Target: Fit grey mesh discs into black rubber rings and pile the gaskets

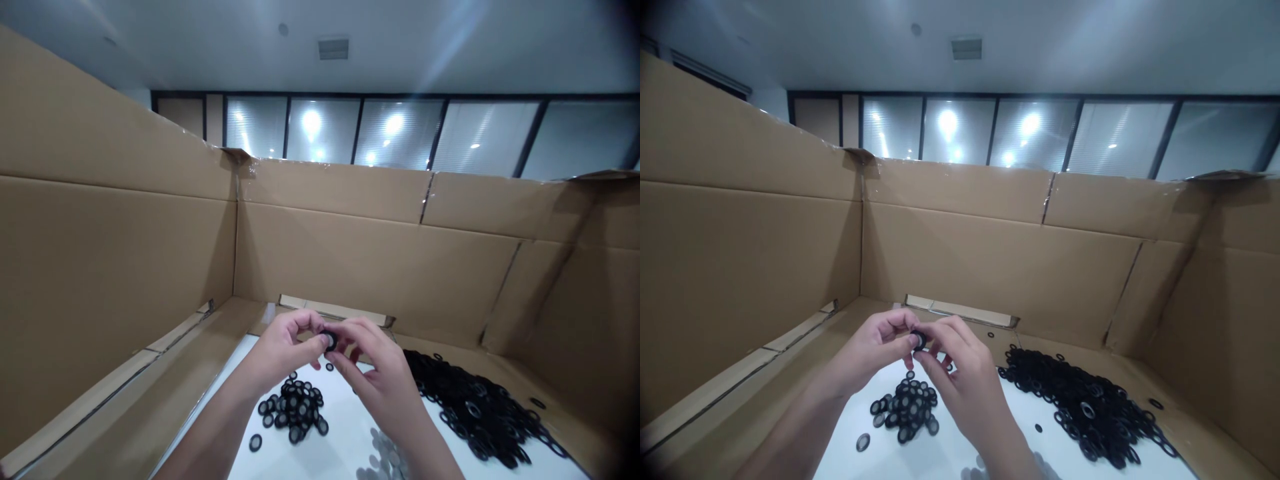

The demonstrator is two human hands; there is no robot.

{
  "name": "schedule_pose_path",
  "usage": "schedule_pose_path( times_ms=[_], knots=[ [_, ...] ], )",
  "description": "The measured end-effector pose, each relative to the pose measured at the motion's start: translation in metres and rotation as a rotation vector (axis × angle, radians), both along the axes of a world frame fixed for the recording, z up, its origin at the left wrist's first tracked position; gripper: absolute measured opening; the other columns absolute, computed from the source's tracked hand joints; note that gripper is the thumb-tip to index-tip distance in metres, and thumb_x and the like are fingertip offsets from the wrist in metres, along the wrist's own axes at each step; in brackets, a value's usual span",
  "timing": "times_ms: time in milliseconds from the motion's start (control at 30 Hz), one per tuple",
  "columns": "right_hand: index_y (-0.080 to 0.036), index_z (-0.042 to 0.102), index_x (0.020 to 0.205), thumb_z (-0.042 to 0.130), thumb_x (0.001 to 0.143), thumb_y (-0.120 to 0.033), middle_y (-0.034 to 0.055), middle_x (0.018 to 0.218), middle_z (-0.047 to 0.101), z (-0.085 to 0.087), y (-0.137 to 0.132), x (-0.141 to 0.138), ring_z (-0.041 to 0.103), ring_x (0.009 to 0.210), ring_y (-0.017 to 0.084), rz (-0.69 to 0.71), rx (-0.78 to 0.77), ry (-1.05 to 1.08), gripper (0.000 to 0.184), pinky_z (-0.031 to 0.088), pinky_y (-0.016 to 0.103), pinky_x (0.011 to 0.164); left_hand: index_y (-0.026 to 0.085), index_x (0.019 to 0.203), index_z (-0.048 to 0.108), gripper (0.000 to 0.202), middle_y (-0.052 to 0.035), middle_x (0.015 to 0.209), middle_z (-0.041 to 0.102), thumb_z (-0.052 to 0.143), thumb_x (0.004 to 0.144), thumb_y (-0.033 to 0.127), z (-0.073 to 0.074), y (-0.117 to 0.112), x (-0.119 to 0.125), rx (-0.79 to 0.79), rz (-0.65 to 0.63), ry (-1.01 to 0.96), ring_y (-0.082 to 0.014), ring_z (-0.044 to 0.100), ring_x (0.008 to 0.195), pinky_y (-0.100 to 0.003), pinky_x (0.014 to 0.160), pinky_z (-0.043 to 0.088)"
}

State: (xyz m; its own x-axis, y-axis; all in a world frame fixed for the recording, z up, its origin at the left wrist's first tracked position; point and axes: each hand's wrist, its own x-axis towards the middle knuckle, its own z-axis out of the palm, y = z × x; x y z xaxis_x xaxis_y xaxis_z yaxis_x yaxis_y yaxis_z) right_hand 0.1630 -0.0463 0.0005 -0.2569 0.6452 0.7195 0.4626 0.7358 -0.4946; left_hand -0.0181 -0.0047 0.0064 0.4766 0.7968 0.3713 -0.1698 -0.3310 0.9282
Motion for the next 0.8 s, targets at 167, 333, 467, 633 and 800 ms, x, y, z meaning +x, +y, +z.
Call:
schedule_pose_path(
  times_ms=[167,333,467,633,800],
  knots=[
    [-0.026,0.064,0.107,0.065,0.094,-0.018,0.0020,0.100,0.063,-0.0026,0.0029,-0.0003,0.060,0.075,0.014,-0.040,0.036,-0.017,0.016,0.052,0.026,0.063,0.014,0.079,0.060,0.021,-0.0009,0.076,0.062,0.071,0.085,0.031,-0.0014,0.0003,0.0021,-0.001,-0.031,-0.023,-0.0107,0.058,0.066,-0.023,0.061,0.052],
    [-0.026,0.060,0.103,0.065,0.092,-0.014,0.0014,0.101,0.061,-0.0046,0.0044,-0.0017,0.059,0.076,0.013,-0.061,0.042,-0.012,0.017,0.049,0.026,0.063,0.015,0.079,0.059,0.022,-0.0002,0.075,0.061,0.072,0.085,0.032,-0.0034,-0.0009,0.0032,-0.017,-0.062,-0.050,-0.0100,0.058,0.065,-0.023,0.061,0.051],
    [-0.025,0.058,0.099,0.065,0.088,-0.011,0.0005,0.097,0.060,-0.0078,0.0051,-0.0060,0.059,0.076,0.013,-0.085,0.054,0.020,0.020,0.049,0.026,0.064,0.015,0.076,0.058,0.025,0.0007,0.073,0.060,0.073,0.084,0.032,-0.0024,-0.0025,0.0048,-0.032,-0.056,-0.068,-0.0098,0.057,0.064,-0.023,0.062,0.049],
    [-0.025,0.059,0.103,0.063,0.092,-0.016,0.0016,0.098,0.061,-0.0079,0.0062,-0.0075,0.061,0.078,0.014,-0.099,0.048,0.018,0.015,0.051,0.027,0.065,0.015,0.079,0.061,0.022,-0.0003,0.076,0.063,0.074,0.085,0.032,-0.0013,-0.0017,0.0038,-0.010,-0.030,-0.069,-0.0109,0.059,0.067,-0.024,0.066,0.051],
    [-0.025,0.063,0.104,0.061,0.097,-0.020,0.0033,0.098,0.062,-0.0049,0.0059,-0.0051,0.061,0.073,0.013,-0.104,0.157,0.071,0.009,0.053,0.026,0.061,0.016,0.086,0.070,0.016,-0.0033,0.085,0.067,0.078,0.082,0.030,0.0004,0.0014,-0.0021,0.072,0.010,-0.132,-0.0143,0.064,0.075,-0.025,0.065,0.054]
  ],
)
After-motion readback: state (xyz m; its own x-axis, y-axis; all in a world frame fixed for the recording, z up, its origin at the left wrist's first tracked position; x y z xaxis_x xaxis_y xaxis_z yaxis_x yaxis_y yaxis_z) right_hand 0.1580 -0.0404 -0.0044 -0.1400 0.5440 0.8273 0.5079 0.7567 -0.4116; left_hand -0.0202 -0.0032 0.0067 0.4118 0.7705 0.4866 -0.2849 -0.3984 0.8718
